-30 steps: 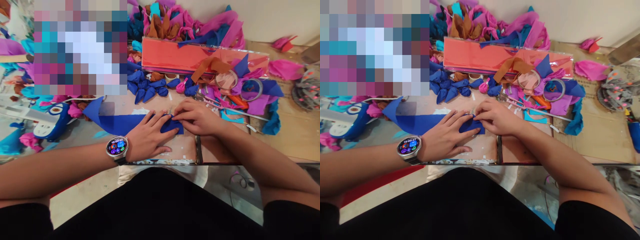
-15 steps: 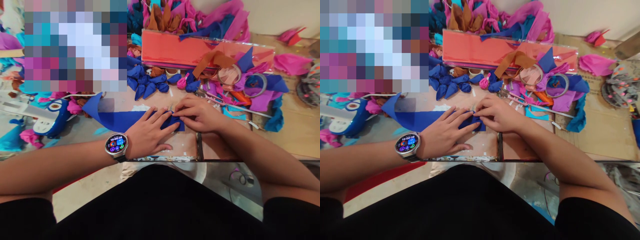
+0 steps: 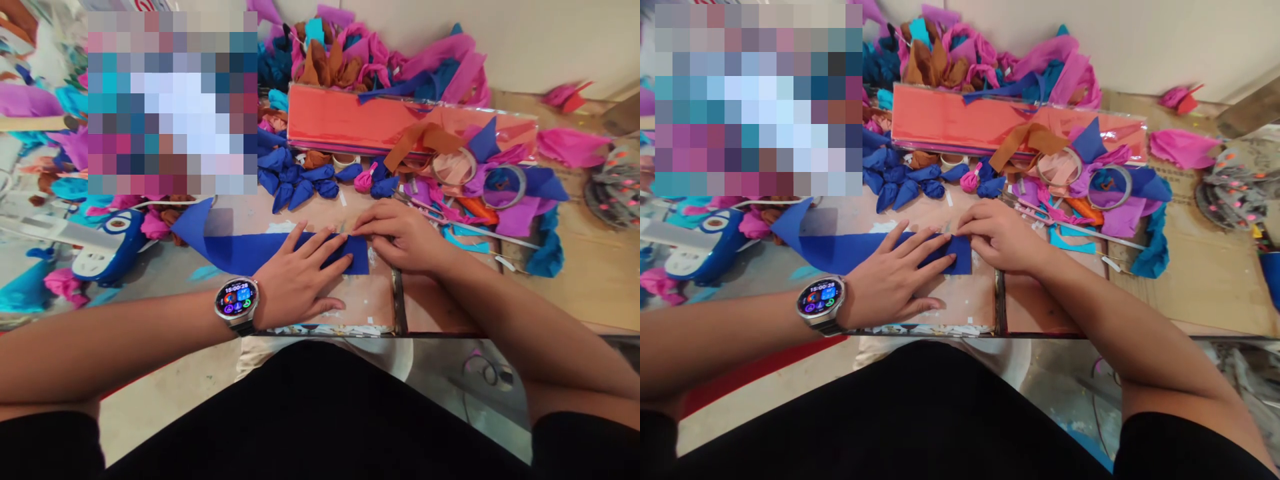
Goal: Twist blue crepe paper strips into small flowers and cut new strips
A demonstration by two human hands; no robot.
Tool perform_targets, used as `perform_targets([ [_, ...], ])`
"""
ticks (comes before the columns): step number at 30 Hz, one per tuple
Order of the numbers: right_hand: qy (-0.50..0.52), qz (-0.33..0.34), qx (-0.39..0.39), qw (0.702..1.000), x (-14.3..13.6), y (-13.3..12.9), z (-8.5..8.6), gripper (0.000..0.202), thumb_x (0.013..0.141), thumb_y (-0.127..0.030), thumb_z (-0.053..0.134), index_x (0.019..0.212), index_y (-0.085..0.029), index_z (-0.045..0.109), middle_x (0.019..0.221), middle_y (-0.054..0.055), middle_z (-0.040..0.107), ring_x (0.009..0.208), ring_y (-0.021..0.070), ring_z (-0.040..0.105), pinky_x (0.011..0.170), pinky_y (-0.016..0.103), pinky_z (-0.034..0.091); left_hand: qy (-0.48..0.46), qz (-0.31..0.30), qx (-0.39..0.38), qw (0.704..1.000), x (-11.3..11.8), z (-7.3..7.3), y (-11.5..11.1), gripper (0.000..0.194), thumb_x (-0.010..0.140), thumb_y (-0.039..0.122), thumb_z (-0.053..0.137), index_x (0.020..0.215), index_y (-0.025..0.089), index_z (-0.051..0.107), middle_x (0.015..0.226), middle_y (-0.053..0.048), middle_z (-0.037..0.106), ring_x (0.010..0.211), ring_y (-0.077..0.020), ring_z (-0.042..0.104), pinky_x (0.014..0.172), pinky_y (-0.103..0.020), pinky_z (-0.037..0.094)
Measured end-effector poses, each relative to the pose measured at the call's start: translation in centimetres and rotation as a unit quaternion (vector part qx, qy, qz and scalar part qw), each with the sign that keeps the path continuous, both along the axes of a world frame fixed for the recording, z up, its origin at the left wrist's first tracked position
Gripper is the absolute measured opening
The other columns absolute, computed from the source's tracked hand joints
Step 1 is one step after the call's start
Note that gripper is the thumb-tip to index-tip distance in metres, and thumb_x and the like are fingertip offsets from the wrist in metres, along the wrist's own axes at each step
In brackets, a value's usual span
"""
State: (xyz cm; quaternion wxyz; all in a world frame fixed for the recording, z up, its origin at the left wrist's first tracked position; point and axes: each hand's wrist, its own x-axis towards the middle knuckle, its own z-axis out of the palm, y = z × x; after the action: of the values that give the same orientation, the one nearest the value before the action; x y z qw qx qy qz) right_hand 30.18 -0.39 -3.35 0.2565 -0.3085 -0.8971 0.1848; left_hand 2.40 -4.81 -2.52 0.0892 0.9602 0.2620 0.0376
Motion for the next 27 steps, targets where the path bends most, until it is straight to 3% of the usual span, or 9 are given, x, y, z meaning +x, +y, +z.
perform_targets([
  [3,-0.015,-0.036,0.01,0.999,0.09,-0.19,0.16,0.03,0.089,-0.009,0.054,0.096,-0.02,0.082,0.103,0.01,0.078,0.095,0.0261,0.07,0.088,0.046,0.053,-0.003,0.006,-0.004,1.0,-0.01,-0.12,0.0,0.072,0.104,0.066,0.046,0.161,0.022,0.049,0.171,-0.015,0.039,0.16,-0.0402,0.034,0.133,-0.07,0.009],
  [10,-0.003,0.01,-0.014,1.0,-0.05,-0.42,0.24,0.031,0.089,-0.008,0.054,0.094,-0.021,0.081,0.099,0.007,0.077,0.093,0.0235,0.07,0.089,0.043,0.051,-0.006,0.01,-0.011,1.0,0.08,-0.22,0.17,0.076,0.103,0.067,0.046,0.165,0.022,0.042,0.169,-0.014,0.043,0.16,-0.0419,0.031,0.133,-0.071,0.005],
  [27,-0.018,0.041,0.017,0.999,-0.07,-0.17,-0.33,0.033,0.091,-0.011,0.056,0.106,-0.023,0.083,0.104,0.008,0.077,0.098,0.0244,0.069,0.09,0.045,0.054,-0.009,0.005,-0.02,1.0,-0.07,-0.8,0.15,0.078,0.101,0.072,0.047,0.166,0.028,0.041,0.177,-0.016,0.027,0.164,-0.0415,0.024,0.131,-0.069,0.013],
])
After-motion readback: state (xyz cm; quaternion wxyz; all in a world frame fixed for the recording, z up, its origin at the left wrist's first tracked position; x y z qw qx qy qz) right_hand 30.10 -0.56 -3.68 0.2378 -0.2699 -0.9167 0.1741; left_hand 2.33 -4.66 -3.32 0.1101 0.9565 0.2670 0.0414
